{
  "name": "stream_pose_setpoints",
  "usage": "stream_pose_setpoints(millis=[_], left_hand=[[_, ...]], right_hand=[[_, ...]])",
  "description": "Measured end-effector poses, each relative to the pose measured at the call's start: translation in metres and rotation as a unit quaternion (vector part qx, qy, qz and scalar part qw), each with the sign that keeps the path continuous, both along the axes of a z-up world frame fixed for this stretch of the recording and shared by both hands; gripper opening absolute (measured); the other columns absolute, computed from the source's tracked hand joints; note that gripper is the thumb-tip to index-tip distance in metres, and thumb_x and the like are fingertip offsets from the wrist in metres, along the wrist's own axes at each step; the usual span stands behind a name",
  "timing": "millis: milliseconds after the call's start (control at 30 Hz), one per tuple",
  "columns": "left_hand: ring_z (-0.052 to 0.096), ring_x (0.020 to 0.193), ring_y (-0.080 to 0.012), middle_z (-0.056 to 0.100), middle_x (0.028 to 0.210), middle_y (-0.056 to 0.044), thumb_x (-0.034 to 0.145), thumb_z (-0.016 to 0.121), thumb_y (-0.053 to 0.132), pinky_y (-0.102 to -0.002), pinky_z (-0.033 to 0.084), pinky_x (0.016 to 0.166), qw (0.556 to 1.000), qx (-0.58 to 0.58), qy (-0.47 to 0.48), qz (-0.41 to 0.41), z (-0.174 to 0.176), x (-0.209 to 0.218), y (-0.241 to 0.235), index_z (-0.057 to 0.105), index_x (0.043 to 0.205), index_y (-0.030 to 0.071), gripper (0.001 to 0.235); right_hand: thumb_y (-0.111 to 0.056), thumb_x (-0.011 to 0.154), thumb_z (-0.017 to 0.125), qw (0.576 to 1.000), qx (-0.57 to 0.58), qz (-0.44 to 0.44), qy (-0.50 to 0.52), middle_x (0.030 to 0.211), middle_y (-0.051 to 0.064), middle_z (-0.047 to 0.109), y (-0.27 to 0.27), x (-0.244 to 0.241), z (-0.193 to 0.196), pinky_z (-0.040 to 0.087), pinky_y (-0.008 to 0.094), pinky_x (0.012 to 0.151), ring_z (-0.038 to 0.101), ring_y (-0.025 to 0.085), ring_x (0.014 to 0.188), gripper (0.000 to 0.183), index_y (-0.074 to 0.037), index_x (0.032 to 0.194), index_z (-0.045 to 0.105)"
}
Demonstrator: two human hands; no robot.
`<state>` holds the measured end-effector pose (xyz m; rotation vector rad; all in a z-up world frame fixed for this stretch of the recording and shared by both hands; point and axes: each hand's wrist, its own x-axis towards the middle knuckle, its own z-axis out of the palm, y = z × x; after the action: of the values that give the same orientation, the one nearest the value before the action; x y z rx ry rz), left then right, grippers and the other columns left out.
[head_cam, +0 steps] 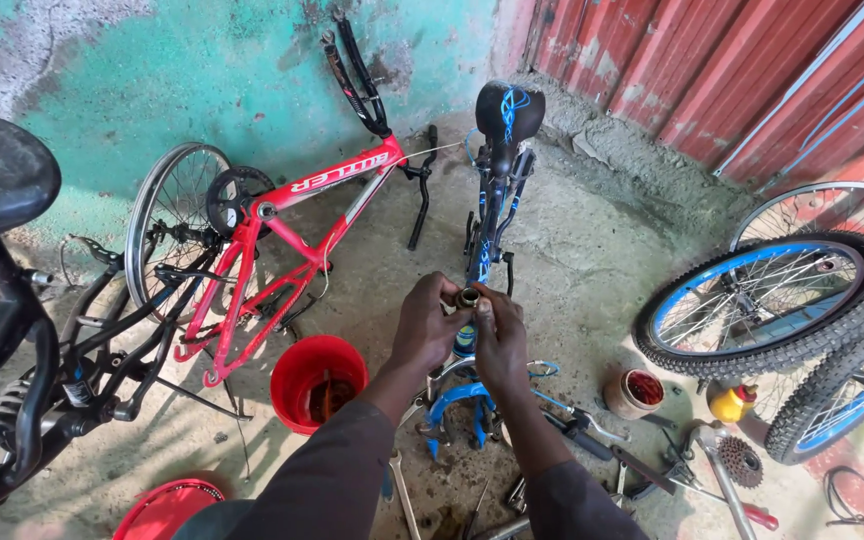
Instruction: The person works on the head tube of a blue bicycle frame, using a large wrench to loosen a nut. They then use their hands to remove a metal ring and other small components from the top of the frame.
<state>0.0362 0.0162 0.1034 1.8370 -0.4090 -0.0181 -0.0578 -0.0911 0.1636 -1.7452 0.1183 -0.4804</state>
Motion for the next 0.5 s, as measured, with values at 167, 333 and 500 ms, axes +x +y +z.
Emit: stream_pose_setpoints(millis=[167, 333, 500], left_hand=[[0.070, 0.101, -0.0465, 0.065, 0.100, -0.026, 0.084, 0.082, 0.021, -0.056, 0.058, 0.078, 0.985, 0.055, 0.136, 0.089, 0.071, -0.041, 0.008, 0.062, 0.106, 0.000, 0.037], [0.074, 0.093, -0.0417, 0.074, 0.092, -0.018, 0.080, 0.076, 0.033, -0.052, 0.062, 0.072, 0.933, 0.353, 0.070, -0.002, -0.050, -0.014, 0.015, 0.077, 0.105, 0.007, 0.035], [0.079, 0.085, -0.0332, 0.077, 0.079, -0.007, 0.085, 0.075, 0.035, -0.044, 0.064, 0.070, 0.903, 0.422, 0.076, 0.002, -0.060, -0.017, 0.020, 0.083, 0.085, 0.025, 0.012]], right_hand=[[-0.037, 0.094, 0.074, 0.954, -0.297, 0.003, 0.047, 0.105, 0.013, 0.065, -0.024, 0.035, 0.004, 0.061, 0.042, 0.072, 0.073, 0.035, 0.088, 0.039, -0.007, 0.118, 0.078], [-0.045, 0.087, 0.078, 0.874, -0.475, 0.041, 0.089, 0.090, 0.017, 0.063, -0.029, 0.056, 0.021, 0.062, 0.046, 0.062, 0.072, 0.039, 0.074, 0.038, -0.009, 0.102, 0.081], [-0.018, 0.086, 0.077, 0.773, -0.553, 0.311, 0.033, 0.095, 0.018, 0.065, -0.041, 0.055, 0.096, 0.059, 0.053, 0.070, 0.067, 0.047, 0.087, 0.021, -0.005, 0.101, 0.076]])
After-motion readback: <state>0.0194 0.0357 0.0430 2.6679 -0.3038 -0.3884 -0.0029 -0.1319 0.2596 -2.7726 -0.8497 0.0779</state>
